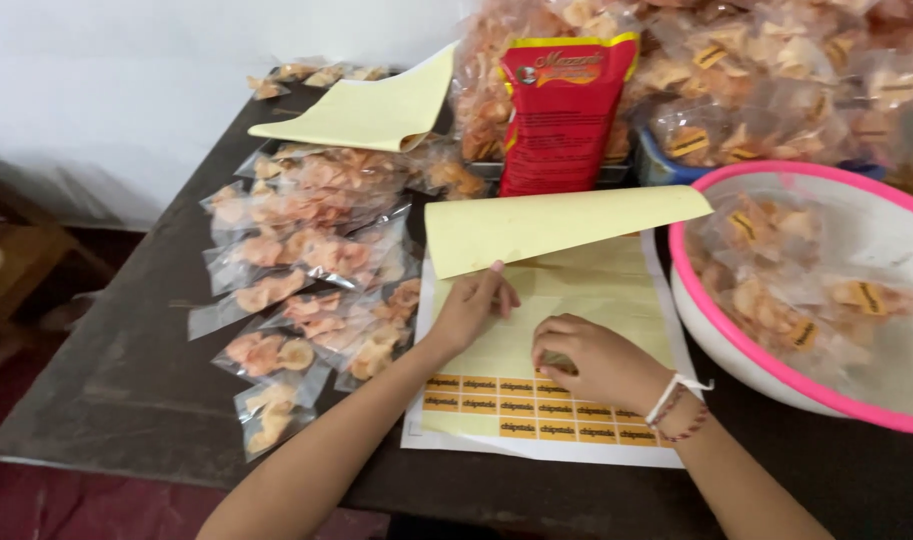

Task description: Applying adhesive labels to individual snack bags and organizing them into a collection bowl.

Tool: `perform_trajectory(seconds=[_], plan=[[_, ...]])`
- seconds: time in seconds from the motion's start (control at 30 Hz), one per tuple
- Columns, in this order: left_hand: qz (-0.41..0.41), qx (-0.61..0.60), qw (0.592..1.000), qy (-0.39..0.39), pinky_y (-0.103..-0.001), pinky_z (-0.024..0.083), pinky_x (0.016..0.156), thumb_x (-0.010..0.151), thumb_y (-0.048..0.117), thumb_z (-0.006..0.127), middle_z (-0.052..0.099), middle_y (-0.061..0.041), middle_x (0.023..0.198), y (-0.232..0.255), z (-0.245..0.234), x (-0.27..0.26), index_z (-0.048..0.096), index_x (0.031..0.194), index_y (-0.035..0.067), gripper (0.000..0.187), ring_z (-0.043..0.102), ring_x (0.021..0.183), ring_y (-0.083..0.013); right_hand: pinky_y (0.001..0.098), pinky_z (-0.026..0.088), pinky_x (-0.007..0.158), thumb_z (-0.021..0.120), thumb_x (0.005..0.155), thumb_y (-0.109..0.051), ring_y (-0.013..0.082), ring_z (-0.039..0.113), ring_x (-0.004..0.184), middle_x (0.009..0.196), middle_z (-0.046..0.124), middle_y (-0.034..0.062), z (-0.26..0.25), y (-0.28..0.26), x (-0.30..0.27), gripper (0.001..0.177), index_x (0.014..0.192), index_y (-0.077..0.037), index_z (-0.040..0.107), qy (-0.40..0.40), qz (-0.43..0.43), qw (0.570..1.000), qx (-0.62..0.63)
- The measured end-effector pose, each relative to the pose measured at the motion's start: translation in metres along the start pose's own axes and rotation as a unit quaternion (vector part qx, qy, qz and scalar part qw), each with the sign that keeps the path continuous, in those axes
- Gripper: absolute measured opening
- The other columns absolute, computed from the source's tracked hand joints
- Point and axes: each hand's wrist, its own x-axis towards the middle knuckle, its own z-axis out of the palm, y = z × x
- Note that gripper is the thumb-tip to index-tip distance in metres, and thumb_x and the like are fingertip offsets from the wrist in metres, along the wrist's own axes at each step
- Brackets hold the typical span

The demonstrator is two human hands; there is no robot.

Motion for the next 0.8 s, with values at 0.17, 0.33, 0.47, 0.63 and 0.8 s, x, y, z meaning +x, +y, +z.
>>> perform_trajectory(seconds=[0.17,0.33,0.47,0.63,0.8], plan=[[0.036,0.109,0.993,-0.026,-0.036,0.052,0.071,0.104,0.037,0.033,0.064,-0.011,0.079,0.019,-0.002,-0.011,0.061,0.062,0.008,0.059,0.06,0.074,-0.0219,0.0371,0.043,0.106,0.058,0.091,-0.021,0.0227,0.052,0.122,0.124,0.059,0.009,-0.007,-0.008,-0.003,0.027,0.114,-0.008,0.063,-0.005,0.009,1.0,-0.002],[0.099,0.223,0.966,-0.088,-0.04,0.05,0.072,0.103,0.031,0.034,0.065,-0.016,0.082,0.042,0.0,-0.022,0.061,0.062,0.006,0.055,0.062,0.08,-0.0308,0.0354,0.045,0.105,0.059,0.09,-0.025,0.0202,0.055,0.119,0.121,0.061,0.0056,-0.007,-0.007,-0.003,0.025,0.111,-0.013,0.065,0.003,0.017,1.0,0.0],[0.157,0.309,0.932,-0.108,-0.039,0.051,0.074,0.101,0.031,0.038,0.065,-0.017,0.083,0.044,0.001,-0.025,0.063,0.063,0.003,0.053,0.063,0.084,-0.0311,0.0365,0.047,0.103,0.059,0.089,-0.025,0.021,0.056,0.119,0.119,0.062,0.0045,-0.002,-0.003,-0.002,0.027,0.112,-0.013,0.065,0.015,0.012,1.0,0.0],[0.2,0.351,0.908,-0.107,-0.041,0.052,0.075,0.1,0.029,0.039,0.065,-0.019,0.085,0.043,0.0,-0.024,0.063,0.066,0.001,0.051,0.063,0.086,-0.034,0.0397,0.047,0.102,0.061,0.088,-0.025,0.0235,0.056,0.119,0.118,0.064,0.0042,0.004,0.004,0.002,0.024,0.108,-0.014,0.067,0.024,0.001,1.0,-0.001],[0.235,0.376,0.889,-0.111,-0.038,0.053,0.072,0.099,0.033,0.039,0.065,-0.015,0.084,0.031,0.001,-0.02,0.068,0.073,0.004,0.049,0.064,0.086,-0.0301,0.0382,0.046,0.104,0.06,0.088,-0.028,0.0199,0.056,0.119,0.119,0.063,0.0027,0.0,-0.002,0.001,0.024,0.109,-0.018,0.067,0.008,0.03,0.999,-0.028]])
